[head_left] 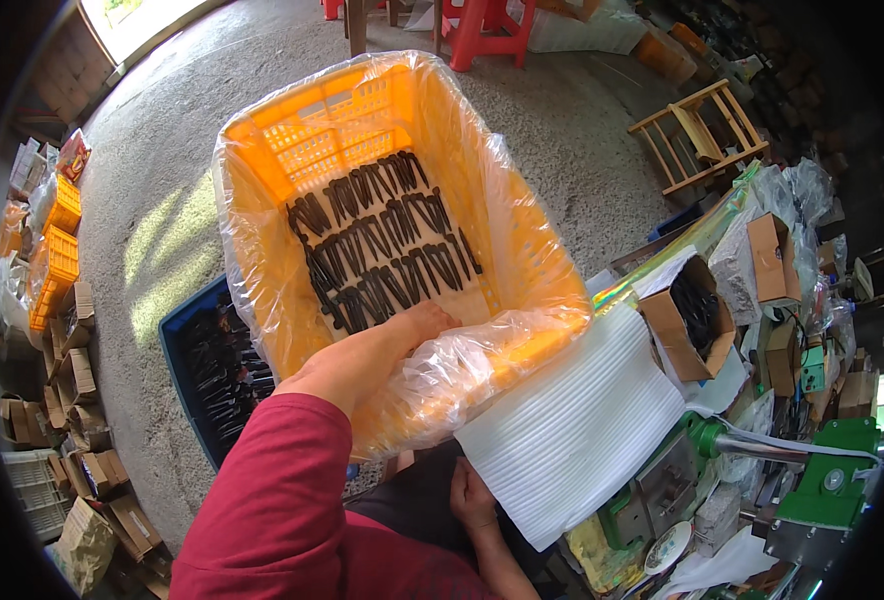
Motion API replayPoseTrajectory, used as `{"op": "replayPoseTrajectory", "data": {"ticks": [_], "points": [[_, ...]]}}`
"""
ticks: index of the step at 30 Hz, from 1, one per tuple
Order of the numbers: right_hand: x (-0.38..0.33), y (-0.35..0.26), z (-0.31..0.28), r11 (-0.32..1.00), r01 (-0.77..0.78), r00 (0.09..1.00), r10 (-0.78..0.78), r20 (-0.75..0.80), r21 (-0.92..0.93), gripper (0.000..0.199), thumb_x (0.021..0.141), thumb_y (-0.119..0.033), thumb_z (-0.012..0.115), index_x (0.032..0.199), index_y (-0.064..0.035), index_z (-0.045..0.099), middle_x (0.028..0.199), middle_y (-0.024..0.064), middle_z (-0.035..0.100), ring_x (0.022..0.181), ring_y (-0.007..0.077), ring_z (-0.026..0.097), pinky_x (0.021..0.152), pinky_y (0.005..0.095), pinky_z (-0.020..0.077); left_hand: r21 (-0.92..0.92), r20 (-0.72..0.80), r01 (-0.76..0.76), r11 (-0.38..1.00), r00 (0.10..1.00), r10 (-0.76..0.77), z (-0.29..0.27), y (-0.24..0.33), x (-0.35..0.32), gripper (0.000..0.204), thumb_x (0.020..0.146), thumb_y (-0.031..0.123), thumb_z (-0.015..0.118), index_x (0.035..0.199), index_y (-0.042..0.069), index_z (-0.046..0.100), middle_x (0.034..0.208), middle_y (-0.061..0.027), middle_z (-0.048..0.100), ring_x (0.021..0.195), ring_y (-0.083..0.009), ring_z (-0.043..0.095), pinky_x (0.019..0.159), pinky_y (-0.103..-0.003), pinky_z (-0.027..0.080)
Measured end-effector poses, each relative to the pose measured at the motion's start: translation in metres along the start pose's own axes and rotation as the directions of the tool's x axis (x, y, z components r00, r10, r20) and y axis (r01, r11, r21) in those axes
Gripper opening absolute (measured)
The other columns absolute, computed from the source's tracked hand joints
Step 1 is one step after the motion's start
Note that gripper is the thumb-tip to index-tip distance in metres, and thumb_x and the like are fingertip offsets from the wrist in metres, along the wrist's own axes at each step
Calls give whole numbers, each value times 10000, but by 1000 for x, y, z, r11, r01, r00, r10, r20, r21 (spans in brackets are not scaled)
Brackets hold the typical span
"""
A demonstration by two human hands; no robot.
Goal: The person assembles black plastic components using a manual press.
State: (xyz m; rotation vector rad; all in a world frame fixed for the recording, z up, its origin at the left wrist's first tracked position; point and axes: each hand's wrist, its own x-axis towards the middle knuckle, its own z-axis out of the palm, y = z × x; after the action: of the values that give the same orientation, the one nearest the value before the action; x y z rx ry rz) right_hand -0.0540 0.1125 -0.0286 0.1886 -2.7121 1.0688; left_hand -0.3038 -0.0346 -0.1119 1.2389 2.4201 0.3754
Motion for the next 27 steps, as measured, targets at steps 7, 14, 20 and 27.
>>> {"op": "replayPoseTrajectory", "data": {"ticks": [7,14,20,27], "points": [[2,-6,-3,999,-24,1000,24,-7,41,90,745,-3,520,803,41,572,685,164,560,628,276,563,596,329,450,19,4,273,962,962,-273,-63,2,-1,256,630,58,505,880,4,502,812,-161,587,804,-291,569,653,-375,448],[8,-17,-10,998,-5,998,9,-57,57,74,734,-12,527,790,12,570,655,148,548,611,272,554,570,332,440,-57,-111,375,925,919,-379,-116,-2,-18,321,602,114,555,896,3,489,843,-178,568,870,-317,534,728,-375,427],[1,-14,-9,993,-66,995,73,-66,94,53,745,-50,521,751,-25,567,639,127,541,603,263,549,559,337,428,-31,-281,285,958,917,-282,-175,24,-17,290,628,124,533,885,5,472,812,-189,555,846,-327,532,732,-389,410],[-5,-13,-10,990,-74,992,86,-97,122,133,757,-115,536,817,-14,598,761,145,582,696,292,561,659,349,440,6,-338,37,999,941,-33,-234,125,9,324,614,94,520,917,-4,457,781,-193,550,806,-337,536,716,-399,408]]}}
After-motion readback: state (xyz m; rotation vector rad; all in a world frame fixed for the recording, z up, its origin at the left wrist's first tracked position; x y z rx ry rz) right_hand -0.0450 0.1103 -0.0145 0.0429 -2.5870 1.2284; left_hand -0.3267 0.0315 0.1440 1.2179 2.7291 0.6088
